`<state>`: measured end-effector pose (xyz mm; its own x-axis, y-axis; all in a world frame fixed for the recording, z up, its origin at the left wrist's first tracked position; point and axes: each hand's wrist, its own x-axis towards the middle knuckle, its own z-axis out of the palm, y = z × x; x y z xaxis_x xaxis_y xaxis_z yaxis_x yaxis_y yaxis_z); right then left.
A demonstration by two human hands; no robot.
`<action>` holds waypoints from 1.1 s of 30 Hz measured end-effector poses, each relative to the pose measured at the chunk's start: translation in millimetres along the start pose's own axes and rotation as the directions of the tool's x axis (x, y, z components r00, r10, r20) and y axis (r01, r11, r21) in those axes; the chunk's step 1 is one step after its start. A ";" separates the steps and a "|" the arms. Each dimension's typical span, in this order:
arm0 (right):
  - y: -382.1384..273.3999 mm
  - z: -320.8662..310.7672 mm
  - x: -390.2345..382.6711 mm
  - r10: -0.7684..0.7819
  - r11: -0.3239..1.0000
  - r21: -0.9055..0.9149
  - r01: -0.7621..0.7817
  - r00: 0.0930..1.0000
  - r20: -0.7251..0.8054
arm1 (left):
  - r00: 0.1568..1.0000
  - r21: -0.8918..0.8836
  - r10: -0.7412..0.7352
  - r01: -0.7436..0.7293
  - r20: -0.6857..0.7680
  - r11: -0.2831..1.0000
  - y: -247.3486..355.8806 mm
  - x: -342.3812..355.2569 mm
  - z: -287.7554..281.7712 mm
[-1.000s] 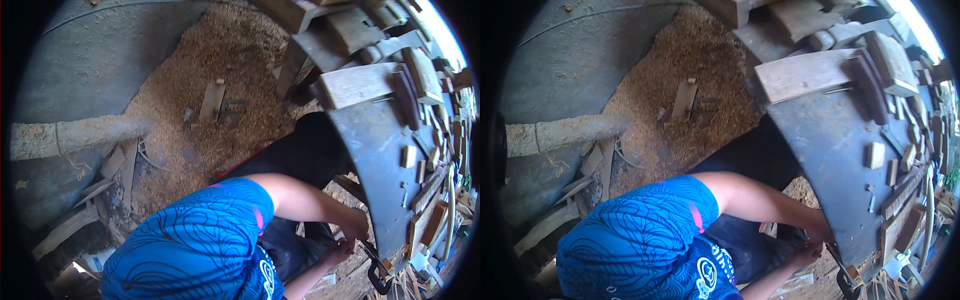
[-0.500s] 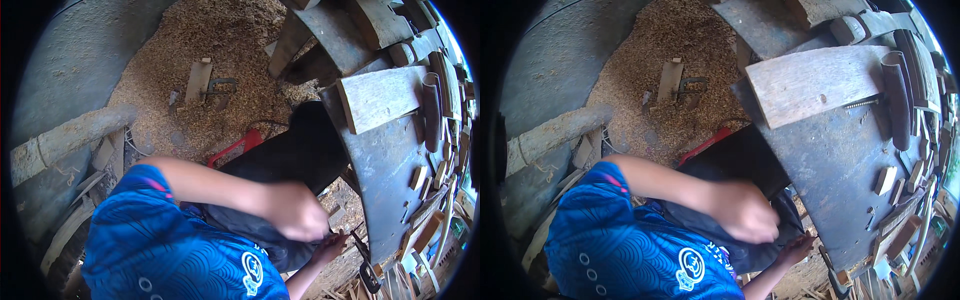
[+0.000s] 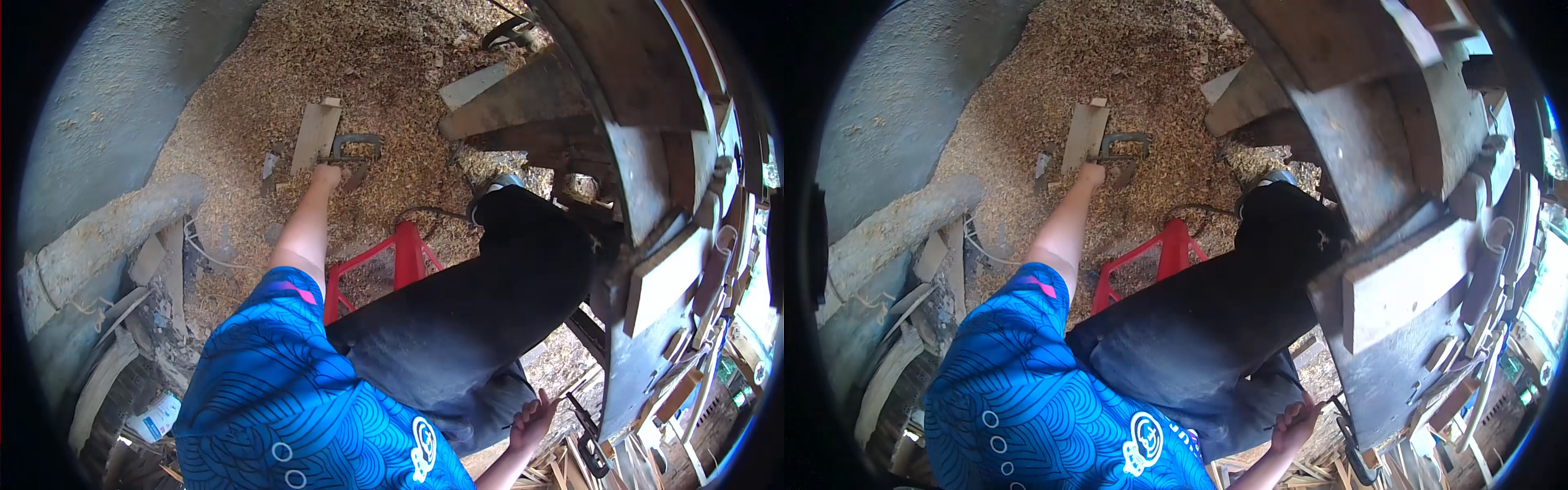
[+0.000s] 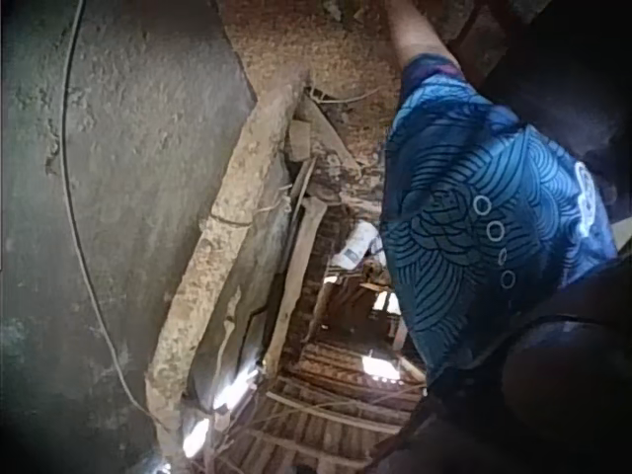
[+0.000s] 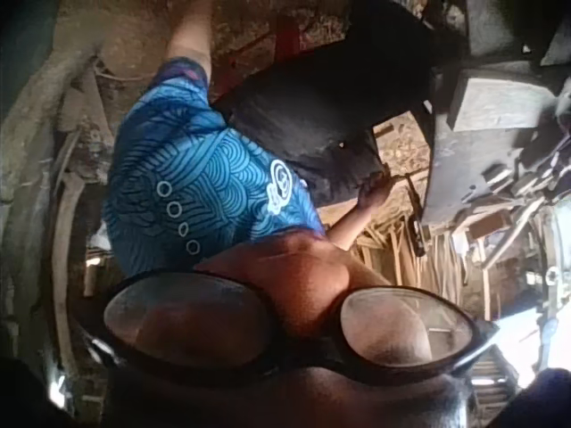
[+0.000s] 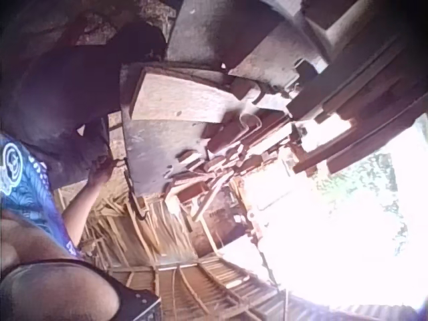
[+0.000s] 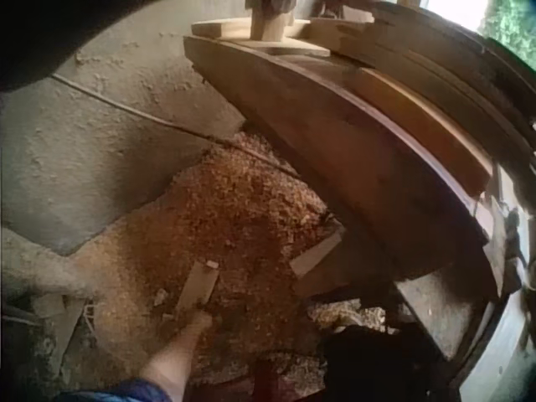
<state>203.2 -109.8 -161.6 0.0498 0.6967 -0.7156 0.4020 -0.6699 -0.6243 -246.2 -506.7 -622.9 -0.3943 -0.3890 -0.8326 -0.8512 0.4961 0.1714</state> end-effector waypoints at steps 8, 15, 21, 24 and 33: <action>6.8 9.6 -4.8 0.146 0.985 -0.095 -0.142 0.989 0.038 | 0.984 -0.546 -0.113 0.172 0.139 0.820 -26.1 72.4 -7.4; -8.5 27.8 -20.7 0.185 0.963 -0.199 -0.180 0.983 0.006 | 0.911 -0.841 0.218 0.204 0.351 0.502 -57.5 137.5 5.2; -13.8 34.9 -33.1 0.149 0.974 -0.168 -0.149 0.989 -0.010 | 0.910 -0.708 0.352 -0.101 0.218 0.699 -52.1 127.2 56.2; -7.7 30.3 -31.8 0.142 0.982 -0.131 -0.137 0.989 0.033 | 0.938 -0.782 0.204 0.101 0.281 0.615 2.6 133.2 54.5; -3.3 33.6 -38.2 0.096 0.995 0.021 -0.099 0.987 0.131 | 0.681 0.000 0.729 -0.731 -0.067 0.683 64.6 84.1 57.9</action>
<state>169.3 -142.9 -142.7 -0.0320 0.5899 -0.8068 0.3760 -0.7408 -0.5566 -314.3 -462.4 -712.4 -0.9123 0.0449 -0.4071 -0.2930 0.6230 0.7253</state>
